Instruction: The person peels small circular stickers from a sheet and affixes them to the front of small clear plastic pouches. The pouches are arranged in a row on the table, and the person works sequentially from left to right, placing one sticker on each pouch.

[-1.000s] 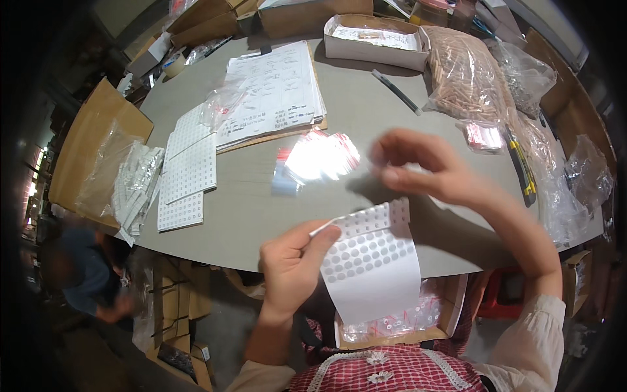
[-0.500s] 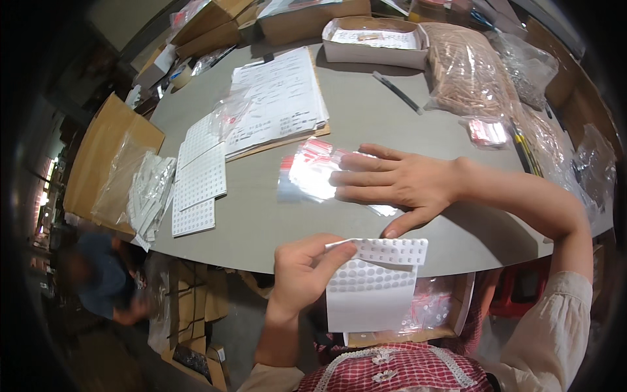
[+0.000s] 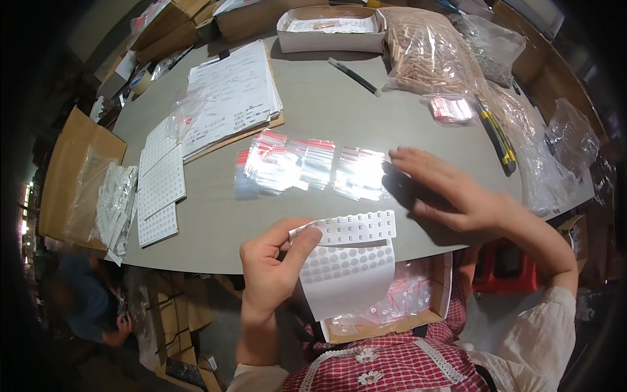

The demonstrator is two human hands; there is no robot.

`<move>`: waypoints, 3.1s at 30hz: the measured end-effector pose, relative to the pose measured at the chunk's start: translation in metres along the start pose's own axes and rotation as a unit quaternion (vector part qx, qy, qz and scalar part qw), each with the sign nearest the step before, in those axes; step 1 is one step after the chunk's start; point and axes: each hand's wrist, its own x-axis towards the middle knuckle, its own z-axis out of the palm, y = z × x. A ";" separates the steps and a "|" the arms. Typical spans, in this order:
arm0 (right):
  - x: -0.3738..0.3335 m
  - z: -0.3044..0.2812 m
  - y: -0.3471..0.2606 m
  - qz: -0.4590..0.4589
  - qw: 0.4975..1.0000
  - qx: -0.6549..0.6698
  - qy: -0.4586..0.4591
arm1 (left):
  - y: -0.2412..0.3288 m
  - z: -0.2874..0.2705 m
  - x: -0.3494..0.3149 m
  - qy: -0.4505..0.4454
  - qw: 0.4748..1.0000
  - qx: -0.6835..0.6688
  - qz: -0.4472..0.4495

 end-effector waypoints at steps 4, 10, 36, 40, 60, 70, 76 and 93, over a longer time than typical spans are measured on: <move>0.027 0.001 -0.041 0.044 0.995 0.076 0.055 | -0.001 0.007 0.003 -0.008 0.999 0.032 0.031; 0.038 0.022 -0.056 0.033 0.998 -0.046 0.005 | -0.003 0.005 0.002 0.008 0.992 0.102 0.067; 0.031 -0.023 -0.003 0.358 0.901 0.245 0.016 | 0.000 0.003 0.006 0.039 0.999 0.028 0.005; 0.037 -0.012 0.006 0.276 0.961 0.026 0.016 | -0.001 0.001 0.005 0.050 0.998 0.021 0.012; 0.071 -0.010 0.014 0.249 0.968 -0.032 -0.019 | -0.004 0.003 0.004 0.070 0.997 -0.002 0.040; 0.059 -0.021 0.022 0.286 0.955 0.066 -0.043 | -0.005 0.003 0.005 0.066 0.997 0.002 0.040; 0.047 -0.021 0.027 0.275 0.941 0.199 0.008 | -0.003 0.005 0.004 0.075 0.997 -0.003 0.027; -0.001 -0.047 0.011 0.365 0.931 -0.010 -0.001 | -0.002 0.006 0.004 0.057 0.998 0.007 0.021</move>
